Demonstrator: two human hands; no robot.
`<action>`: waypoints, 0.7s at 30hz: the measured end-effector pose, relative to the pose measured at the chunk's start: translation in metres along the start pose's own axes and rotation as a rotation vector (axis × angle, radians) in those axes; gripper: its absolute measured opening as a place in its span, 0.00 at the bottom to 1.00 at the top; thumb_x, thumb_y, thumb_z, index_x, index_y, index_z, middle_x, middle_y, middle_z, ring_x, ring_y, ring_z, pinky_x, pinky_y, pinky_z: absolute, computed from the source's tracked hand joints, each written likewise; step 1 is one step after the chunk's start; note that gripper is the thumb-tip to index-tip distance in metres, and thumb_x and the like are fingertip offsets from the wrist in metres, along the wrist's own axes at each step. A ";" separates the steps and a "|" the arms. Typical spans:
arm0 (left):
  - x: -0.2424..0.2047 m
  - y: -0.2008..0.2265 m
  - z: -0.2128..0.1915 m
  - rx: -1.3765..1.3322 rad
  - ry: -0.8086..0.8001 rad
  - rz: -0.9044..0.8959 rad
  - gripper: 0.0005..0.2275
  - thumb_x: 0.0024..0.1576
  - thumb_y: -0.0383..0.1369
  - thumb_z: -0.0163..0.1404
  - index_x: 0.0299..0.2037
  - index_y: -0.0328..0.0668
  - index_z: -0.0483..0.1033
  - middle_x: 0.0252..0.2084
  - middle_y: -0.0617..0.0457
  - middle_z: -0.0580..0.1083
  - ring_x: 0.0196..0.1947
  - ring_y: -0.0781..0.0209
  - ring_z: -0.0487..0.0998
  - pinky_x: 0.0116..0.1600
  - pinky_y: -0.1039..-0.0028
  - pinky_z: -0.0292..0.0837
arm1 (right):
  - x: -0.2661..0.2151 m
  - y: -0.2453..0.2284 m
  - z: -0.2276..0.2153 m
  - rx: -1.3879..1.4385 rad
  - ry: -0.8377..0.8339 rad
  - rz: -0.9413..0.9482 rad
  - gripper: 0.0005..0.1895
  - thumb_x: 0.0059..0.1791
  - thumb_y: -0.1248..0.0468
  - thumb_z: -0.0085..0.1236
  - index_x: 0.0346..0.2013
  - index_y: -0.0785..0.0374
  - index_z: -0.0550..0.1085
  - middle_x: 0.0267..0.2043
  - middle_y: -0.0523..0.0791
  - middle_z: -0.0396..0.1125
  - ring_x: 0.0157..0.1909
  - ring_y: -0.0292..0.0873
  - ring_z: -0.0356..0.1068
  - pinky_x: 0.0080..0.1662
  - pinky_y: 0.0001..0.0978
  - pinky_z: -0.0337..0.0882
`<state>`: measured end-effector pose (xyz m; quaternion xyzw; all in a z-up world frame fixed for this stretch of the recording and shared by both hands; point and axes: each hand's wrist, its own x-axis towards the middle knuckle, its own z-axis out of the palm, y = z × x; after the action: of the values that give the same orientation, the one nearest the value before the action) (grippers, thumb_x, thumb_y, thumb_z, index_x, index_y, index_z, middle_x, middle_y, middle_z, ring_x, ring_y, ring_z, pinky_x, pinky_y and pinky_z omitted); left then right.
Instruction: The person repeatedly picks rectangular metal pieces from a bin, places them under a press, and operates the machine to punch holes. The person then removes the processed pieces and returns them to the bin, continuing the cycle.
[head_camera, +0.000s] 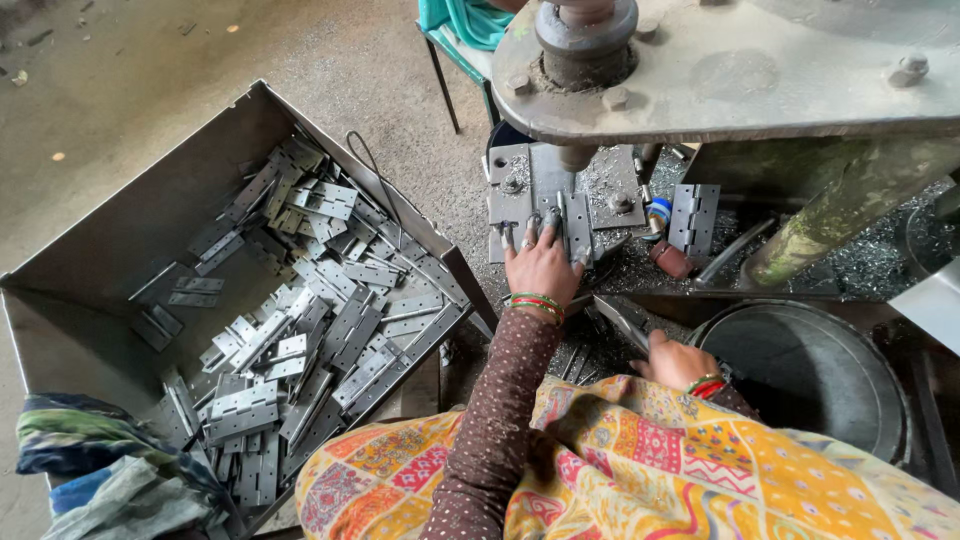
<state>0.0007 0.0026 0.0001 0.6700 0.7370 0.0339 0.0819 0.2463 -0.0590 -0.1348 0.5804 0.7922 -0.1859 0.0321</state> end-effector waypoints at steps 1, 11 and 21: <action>0.002 0.000 0.000 0.004 0.022 0.004 0.24 0.58 0.52 0.48 0.55 0.44 0.77 0.73 0.56 0.59 0.74 0.53 0.56 0.72 0.44 0.48 | 0.003 0.001 -0.001 -0.025 -0.005 0.004 0.25 0.47 0.45 0.59 0.43 0.64 0.68 0.32 0.55 0.76 0.36 0.59 0.79 0.40 0.52 0.77; 0.011 0.000 0.004 0.076 0.026 0.002 0.21 0.60 0.52 0.45 0.50 0.47 0.80 0.73 0.54 0.57 0.75 0.53 0.52 0.75 0.49 0.43 | 0.022 0.032 0.099 0.145 0.016 0.097 0.26 0.50 0.39 0.54 0.41 0.60 0.73 0.30 0.54 0.74 0.34 0.57 0.78 0.37 0.50 0.75; -0.002 -0.012 0.025 -0.044 0.183 0.056 0.17 0.62 0.41 0.47 0.56 0.42 0.76 0.72 0.55 0.62 0.72 0.55 0.62 0.73 0.47 0.51 | 0.040 0.051 0.092 0.147 -0.024 0.022 0.29 0.48 0.37 0.53 0.41 0.61 0.72 0.29 0.55 0.73 0.34 0.59 0.77 0.37 0.54 0.75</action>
<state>-0.0063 -0.0024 -0.0262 0.6825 0.7214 0.1136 0.0279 0.2656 -0.0397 -0.2438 0.5877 0.7693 -0.2503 0.0009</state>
